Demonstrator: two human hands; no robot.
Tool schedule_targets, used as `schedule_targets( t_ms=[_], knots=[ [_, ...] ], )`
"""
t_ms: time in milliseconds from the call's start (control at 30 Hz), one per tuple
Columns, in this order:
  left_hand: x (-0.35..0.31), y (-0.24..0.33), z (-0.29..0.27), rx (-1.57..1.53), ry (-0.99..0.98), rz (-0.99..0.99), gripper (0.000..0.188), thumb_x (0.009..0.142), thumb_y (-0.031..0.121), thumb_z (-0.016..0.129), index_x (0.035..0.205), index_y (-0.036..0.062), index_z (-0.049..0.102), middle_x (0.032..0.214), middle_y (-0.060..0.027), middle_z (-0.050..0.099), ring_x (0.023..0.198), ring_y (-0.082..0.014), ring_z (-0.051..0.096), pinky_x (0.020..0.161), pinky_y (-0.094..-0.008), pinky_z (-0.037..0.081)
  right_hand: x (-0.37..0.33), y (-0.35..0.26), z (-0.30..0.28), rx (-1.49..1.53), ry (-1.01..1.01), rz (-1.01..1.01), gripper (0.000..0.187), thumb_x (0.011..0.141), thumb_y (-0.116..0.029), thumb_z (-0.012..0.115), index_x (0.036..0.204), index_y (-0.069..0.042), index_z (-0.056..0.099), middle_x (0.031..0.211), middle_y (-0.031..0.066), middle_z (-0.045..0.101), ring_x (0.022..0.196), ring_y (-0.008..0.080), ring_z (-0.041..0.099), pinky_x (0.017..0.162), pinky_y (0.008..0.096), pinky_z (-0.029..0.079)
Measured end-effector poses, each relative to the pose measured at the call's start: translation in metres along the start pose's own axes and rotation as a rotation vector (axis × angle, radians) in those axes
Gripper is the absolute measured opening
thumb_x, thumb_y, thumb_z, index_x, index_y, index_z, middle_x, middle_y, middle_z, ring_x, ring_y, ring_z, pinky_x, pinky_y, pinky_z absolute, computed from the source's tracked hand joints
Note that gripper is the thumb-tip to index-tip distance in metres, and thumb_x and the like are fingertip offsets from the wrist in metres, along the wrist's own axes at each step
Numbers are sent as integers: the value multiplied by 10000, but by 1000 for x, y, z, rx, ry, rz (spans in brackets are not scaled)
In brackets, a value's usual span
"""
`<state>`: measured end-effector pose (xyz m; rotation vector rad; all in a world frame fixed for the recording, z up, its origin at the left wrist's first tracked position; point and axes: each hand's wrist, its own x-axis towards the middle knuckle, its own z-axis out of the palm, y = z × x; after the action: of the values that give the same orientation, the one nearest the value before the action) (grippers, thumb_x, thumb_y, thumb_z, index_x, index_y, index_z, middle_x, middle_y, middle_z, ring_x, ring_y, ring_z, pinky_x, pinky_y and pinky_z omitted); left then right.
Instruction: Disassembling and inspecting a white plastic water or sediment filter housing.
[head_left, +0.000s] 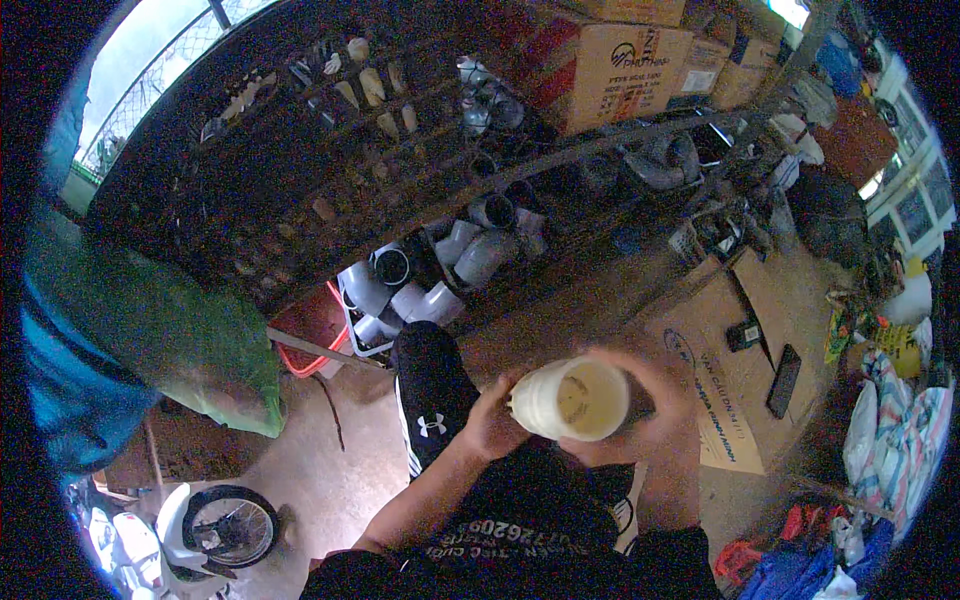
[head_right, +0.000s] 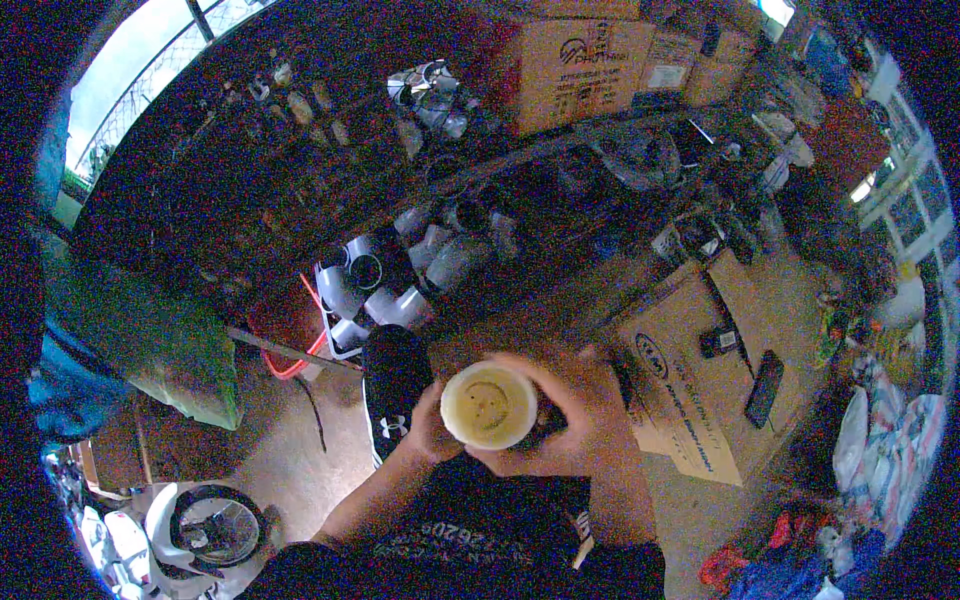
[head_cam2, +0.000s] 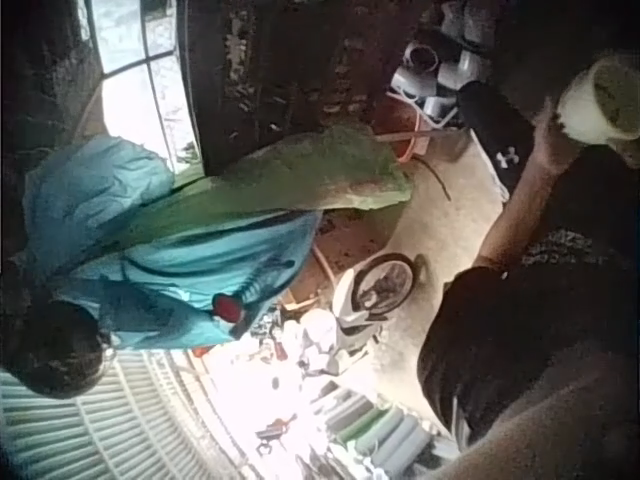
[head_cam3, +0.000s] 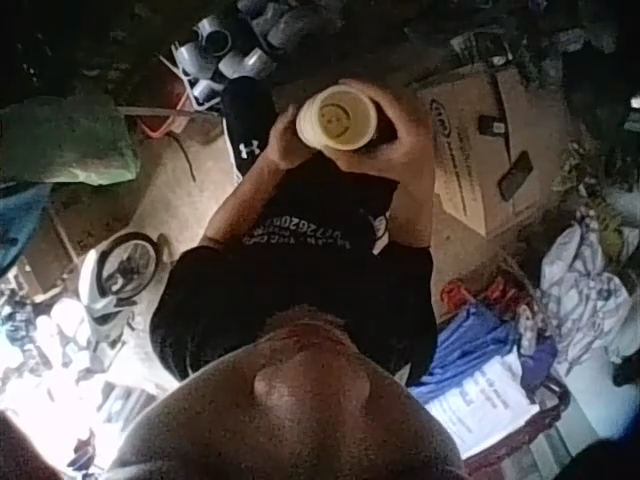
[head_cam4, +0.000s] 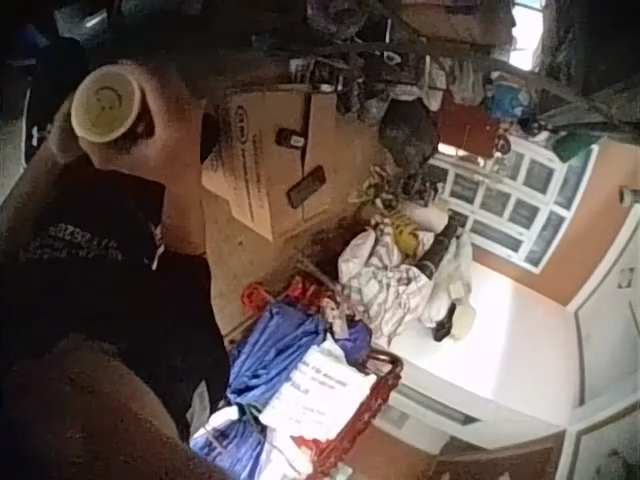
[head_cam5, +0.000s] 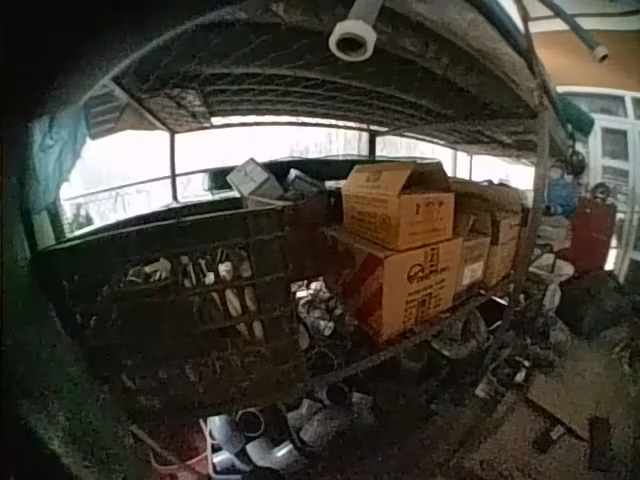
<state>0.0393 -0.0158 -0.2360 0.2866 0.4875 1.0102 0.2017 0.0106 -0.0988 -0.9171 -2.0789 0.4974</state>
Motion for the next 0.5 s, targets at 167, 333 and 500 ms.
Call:
schedule_targets(
  t_ms=[167, 333, 500],
  knots=[
    [0, 4, -22, 126, -260, 164, 620, 744, 476, 586, 1194, 104, 378, 1017, -84, 525, 848, -221, 558, 603, -312, 476, -2, 14, 4, 196, 238, 156, 621, 456, -333, 818, 950, -35, 588, 877, 96, 624, 821, 228, 615, 756, 334, 480],
    [3, -3, -27, -42, -6, -111, 585, 777, 560, 479, 1147, 107, 446, 922, -76, 572, 734, -195, 585, 549, -315, 473, -1, 16, 4, 33, 192, 29, 652, 429, -344, 824, 955, -36, 592, 877, 99, 623, 815, 245, 615, 751, 342, 481],
    [2, 1, -25, -17, 12, -209, 591, 789, 581, 431, 1096, 82, 512, 929, -87, 582, 762, -191, 589, 581, -314, 478, 12, 21, 3, -41, 42, -162, 676, 435, -315, 821, 995, -29, 573, 886, 117, 622, 828, 254, 611, 766, 362, 480]
  ],
)
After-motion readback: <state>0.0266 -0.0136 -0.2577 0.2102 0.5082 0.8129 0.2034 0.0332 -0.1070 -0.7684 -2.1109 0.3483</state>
